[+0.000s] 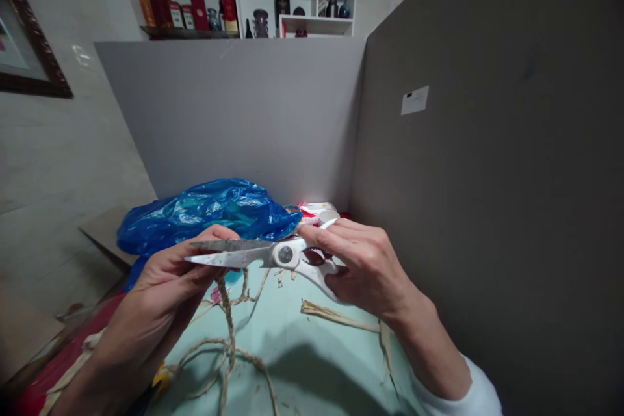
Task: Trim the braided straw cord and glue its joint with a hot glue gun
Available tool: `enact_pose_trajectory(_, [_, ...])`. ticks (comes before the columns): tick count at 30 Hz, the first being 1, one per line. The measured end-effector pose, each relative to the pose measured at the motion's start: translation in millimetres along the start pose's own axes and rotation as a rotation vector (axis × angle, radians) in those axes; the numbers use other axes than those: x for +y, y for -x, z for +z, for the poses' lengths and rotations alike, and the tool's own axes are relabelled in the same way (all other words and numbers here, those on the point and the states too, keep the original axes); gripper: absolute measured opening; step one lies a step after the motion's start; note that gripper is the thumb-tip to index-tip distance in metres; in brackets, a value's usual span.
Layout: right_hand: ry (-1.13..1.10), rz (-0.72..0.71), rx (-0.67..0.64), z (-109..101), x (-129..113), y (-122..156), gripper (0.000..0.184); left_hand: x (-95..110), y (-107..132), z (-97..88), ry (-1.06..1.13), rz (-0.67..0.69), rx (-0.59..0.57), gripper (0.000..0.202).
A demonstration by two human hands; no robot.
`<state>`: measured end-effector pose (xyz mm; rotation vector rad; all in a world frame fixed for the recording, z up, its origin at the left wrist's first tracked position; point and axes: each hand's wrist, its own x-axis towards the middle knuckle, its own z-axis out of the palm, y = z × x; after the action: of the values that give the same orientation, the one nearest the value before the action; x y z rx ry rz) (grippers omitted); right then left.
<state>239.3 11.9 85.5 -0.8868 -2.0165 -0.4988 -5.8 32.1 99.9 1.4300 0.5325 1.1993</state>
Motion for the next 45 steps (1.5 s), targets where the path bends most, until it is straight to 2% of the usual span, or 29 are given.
enact_pose_trajectory(4, [-0.053,0.07,-0.014,0,-2,-1,0.027,-1,0,2.3,0.026,-0.003,0.011,0.017])
enact_pose_trajectory(7, [-0.241,0.296,-0.055,4,-3,-1,0.016,1,3,4.5,0.031,-0.014,-0.001,0.021])
enact_pose_trajectory(11, [-0.629,0.652,-0.026,13,-1,-2,0.025,5,7,7.4,0.087,-0.063,-0.016,0.026])
enact_pose_trajectory(14, [-0.862,0.765,-0.067,23,-2,-4,0.032,5,7,7.9,0.088,-0.099,0.008,0.024])
enact_pose_trajectory(18, [-1.09,0.789,-0.096,38,-13,-7,0.054,3,5,6.4,0.031,-0.142,-0.005,0.018])
enact_pose_trajectory(20, [-1.165,0.804,-0.074,44,-20,-8,0.057,3,4,6.0,0.023,-0.164,-0.024,0.019])
enact_pose_trajectory(23, [-1.194,0.872,-0.017,47,-23,-8,0.052,5,3,6.0,0.003,-0.184,-0.033,0.02])
enact_pose_trajectory(25, [-1.164,0.913,0.072,44,-19,-7,0.045,5,2,5.7,-0.014,-0.185,-0.031,0.019])
enact_pose_trajectory(29, [-1.166,0.875,0.254,33,-8,-5,0.035,0,1,4.3,-0.031,-0.199,-0.075,0.018])
enact_pose_trajectory(35, [-1.176,0.828,0.297,25,-7,-6,0.029,-3,1,3.9,-0.081,-0.209,-0.164,0.018])
enact_pose_trajectory(40, [-1.149,0.813,0.34,24,-6,-5,0.035,-2,1,5.1,-0.204,-0.131,-0.123,0.023])
enact_pose_trajectory(45, [-1.045,0.745,0.289,22,-3,-2,0.036,-7,0,7.0,-0.304,-0.07,-0.038,0.017])
